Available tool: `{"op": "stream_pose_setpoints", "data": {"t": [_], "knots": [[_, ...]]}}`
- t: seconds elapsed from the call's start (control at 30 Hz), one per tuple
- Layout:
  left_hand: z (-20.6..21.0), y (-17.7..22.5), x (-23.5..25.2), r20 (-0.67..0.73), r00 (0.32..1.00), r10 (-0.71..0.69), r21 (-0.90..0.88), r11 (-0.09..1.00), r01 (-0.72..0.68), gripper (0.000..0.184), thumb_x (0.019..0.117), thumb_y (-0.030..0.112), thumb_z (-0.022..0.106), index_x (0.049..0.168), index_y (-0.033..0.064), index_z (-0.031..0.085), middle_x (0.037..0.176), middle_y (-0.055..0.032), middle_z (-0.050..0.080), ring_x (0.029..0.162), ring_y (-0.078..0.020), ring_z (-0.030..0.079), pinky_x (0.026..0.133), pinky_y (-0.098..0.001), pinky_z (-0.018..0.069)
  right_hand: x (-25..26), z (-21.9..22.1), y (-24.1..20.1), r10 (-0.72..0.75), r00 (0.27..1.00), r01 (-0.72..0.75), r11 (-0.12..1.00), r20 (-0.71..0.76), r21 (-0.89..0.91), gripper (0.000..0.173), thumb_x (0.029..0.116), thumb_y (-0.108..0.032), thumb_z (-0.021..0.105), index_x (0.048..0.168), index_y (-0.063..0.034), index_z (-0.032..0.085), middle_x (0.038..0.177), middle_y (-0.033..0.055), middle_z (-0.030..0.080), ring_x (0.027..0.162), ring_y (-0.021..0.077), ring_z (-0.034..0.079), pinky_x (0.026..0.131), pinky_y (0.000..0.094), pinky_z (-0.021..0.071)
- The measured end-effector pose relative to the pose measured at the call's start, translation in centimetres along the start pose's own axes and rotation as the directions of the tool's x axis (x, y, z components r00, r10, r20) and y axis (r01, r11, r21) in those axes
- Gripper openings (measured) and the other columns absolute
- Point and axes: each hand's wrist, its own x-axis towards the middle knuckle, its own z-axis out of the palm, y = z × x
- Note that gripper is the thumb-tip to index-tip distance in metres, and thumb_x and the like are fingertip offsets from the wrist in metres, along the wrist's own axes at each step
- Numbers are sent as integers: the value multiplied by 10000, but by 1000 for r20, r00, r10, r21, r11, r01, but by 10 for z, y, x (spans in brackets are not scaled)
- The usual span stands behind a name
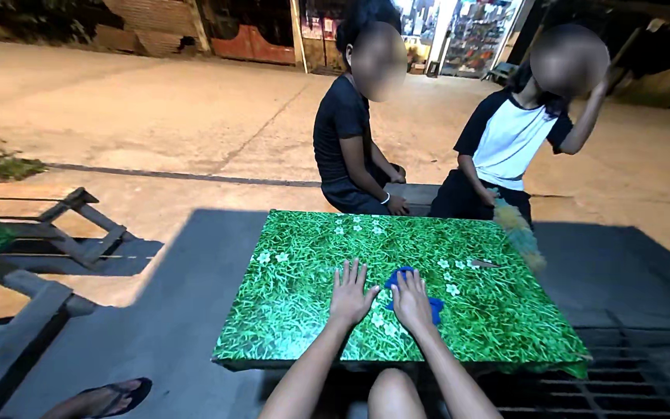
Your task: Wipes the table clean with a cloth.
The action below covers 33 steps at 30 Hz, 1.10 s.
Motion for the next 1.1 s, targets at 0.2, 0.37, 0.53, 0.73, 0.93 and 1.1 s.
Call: {"op": "stream_pose_setpoints", "data": {"t": [0.2,0.37,0.53,0.73,0.93,1.1], "knots": [[0,0,0,-14,1000,0,1,1000,0,802,1039,679,205,1667,182,168,1749,-59,30,1610,-310,-24,1272,-596,-22,132,-3,-9,-24,1000,24,1000,6,0,540,1118,-362,339,1543,-50,454,1642,230,335,1568,406,204,1275,572,151],[-5,1,3,-10,1000,-20,6,1000,20,759,1049,663,216,1656,207,231,1744,-51,100,1612,-287,23,1279,-583,1,201,15,-9,27,995,-25,999,-97,24,561,1108,-393,361,1524,-33,469,1621,235,374,1558,434,219,1264,611,154],[6,-2,3,-37,999,-13,9,1000,13,742,1052,652,252,1660,227,213,1750,-18,52,1613,-260,-12,1276,-592,11,167,14,2,-65,995,68,997,-82,44,542,1110,-361,370,1559,-62,430,1637,199,365,1566,413,209,1267,609,146],[7,-6,-1,-77,997,23,-19,1000,-24,718,1066,625,212,1649,209,259,1747,-30,88,1614,-262,13,1276,-598,27,-21,8,13,-71,996,76,993,-55,92,525,1099,-335,427,1563,-90,443,1650,187,350,1578,382,197,1285,572,151],[5,-5,-9,-277,960,49,-182,978,-103,604,1097,496,294,1512,110,504,1631,-124,393,1533,-317,323,1254,-560,221,-106,0,25,49,996,-39,991,-75,131,475,1091,-299,445,1516,-102,525,1613,212,407,1551,429,256,1274,586,168],[2,-2,-13,-358,934,-5,-187,980,-66,548,1096,451,337,1178,-3,632,1263,-227,609,1252,-402,559,1077,-568,427,-22,3,15,89,996,-88,994,-8,69,515,1110,-351,409,1563,-110,451,1669,210,295,1589,406,122,1280,592,101]]}}
